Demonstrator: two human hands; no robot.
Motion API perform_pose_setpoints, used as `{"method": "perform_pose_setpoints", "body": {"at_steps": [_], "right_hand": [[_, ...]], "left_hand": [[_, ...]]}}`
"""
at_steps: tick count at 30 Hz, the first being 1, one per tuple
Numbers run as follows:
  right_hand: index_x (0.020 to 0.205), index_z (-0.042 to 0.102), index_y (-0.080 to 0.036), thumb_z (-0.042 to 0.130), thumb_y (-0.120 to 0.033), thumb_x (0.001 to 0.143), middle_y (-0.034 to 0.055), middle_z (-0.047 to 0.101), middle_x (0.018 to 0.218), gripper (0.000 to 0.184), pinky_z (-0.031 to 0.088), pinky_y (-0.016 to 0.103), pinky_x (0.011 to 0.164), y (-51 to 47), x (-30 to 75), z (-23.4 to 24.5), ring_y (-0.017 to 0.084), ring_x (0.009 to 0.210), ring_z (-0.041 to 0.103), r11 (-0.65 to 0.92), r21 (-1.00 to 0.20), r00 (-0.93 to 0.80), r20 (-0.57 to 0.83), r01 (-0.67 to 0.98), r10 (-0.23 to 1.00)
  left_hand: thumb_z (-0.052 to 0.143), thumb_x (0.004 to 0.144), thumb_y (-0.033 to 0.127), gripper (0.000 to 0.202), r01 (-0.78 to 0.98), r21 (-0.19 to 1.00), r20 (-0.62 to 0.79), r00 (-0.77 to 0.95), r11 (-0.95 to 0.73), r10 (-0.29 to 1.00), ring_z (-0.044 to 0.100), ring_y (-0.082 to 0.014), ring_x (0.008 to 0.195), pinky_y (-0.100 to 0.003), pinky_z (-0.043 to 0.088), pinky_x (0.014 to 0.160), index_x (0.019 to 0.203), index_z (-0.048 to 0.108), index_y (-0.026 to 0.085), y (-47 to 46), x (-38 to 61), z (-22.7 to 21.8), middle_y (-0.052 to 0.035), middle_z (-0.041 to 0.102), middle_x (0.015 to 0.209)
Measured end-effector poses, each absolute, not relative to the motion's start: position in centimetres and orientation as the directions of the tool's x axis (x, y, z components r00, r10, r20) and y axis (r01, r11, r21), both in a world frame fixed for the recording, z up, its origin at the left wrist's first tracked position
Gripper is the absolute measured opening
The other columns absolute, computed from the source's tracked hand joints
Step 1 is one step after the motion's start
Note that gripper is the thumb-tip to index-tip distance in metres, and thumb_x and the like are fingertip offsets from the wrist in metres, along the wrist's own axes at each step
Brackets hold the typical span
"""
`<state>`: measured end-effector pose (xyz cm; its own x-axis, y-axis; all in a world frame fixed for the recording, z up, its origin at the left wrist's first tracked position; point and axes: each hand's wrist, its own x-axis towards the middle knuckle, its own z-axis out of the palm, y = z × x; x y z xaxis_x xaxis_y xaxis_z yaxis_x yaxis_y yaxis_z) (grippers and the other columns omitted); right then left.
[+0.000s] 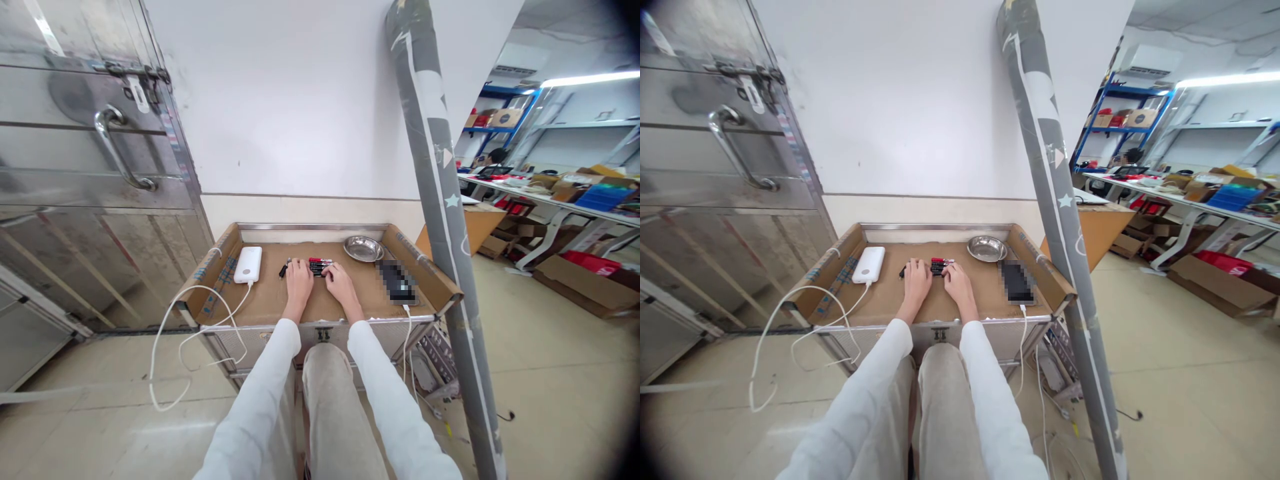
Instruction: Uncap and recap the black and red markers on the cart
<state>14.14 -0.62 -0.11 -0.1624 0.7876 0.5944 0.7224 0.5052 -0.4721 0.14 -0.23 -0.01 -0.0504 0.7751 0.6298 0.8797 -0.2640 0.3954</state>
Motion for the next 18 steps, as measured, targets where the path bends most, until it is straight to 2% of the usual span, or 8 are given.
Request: {"method": "perform_pose_setpoints", "body": {"at_steps": [3,5,7,11,18], "right_hand": [[0.084,0.061,-0.021,0.039,-0.007,0.082,0.0063,0.062,0.091,0.026,0.045,0.033,0.088,-0.7,14.2,0.0,0.02,0.094,0.057,0.51,-0.473,-0.163,0.598,0.718,0.785],[0.083,0.061,-0.021,0.038,-0.007,0.082,0.0061,0.062,0.09,0.026,0.045,0.033,0.088,-0.7,14.2,0.0,0.02,0.094,0.057,0.513,-0.472,-0.164,0.601,0.717,0.782],[0.083,0.06,-0.021,0.038,-0.007,0.082,0.0061,0.062,0.09,0.026,0.045,0.033,0.088,-0.7,14.2,0.0,0.02,0.093,0.057,0.515,-0.472,-0.164,0.603,0.716,0.781],[0.082,0.06,-0.021,0.037,-0.007,0.082,0.0062,0.061,0.089,0.027,0.044,0.033,0.088,-0.7,14.1,0.0,0.02,0.092,0.057,0.516,-0.463,-0.167,0.607,0.721,0.777],[0.084,0.061,-0.021,0.038,-0.008,0.083,0.0064,0.061,0.09,0.026,0.045,0.033,0.087,-0.7,14.1,0.0,0.02,0.093,0.056,0.503,-0.454,-0.166,0.599,0.736,0.783]], "left_hand": [[0.042,0.081,0.01,0.032,0.887,0.451,0.639,-0.243,-0.1,0.73,0.044,-0.0346,0.122,-0.052,0.039,0.097,0.111,0.051,0.011,-0.2,-0.1,-0.6,-0.0229,0.049,0.127],[0.043,0.08,0.011,0.04,0.881,0.47,0.633,-0.294,-0.054,0.717,0.039,-0.0364,0.129,-0.055,0.035,0.1,0.12,0.048,0.01,-0.1,-0.2,-1.1,-0.0243,0.046,0.133],[0.043,0.081,0.012,0.042,0.876,0.48,0.62,-0.302,-0.045,0.724,0.04,-0.037,0.128,-0.056,0.035,0.1,0.122,0.048,0.01,0.0,-0.3,-1.5,-0.0252,0.049,0.13],[0.04,0.083,0.013,0.039,0.877,0.479,0.588,-0.293,-0.032,0.754,0.051,-0.0349,0.114,-0.052,0.041,0.094,0.121,0.05,0.009,-0.1,-0.3,-1.4,-0.0232,0.057,0.114],[0.026,0.088,0.009,0.032,0.873,0.488,0.554,-0.33,0.023,0.764,0.053,-0.0339,0.101,-0.05,0.042,0.085,0.103,0.054,0.007,-0.7,-0.2,-0.5,-0.0227,0.056,0.1]]}}
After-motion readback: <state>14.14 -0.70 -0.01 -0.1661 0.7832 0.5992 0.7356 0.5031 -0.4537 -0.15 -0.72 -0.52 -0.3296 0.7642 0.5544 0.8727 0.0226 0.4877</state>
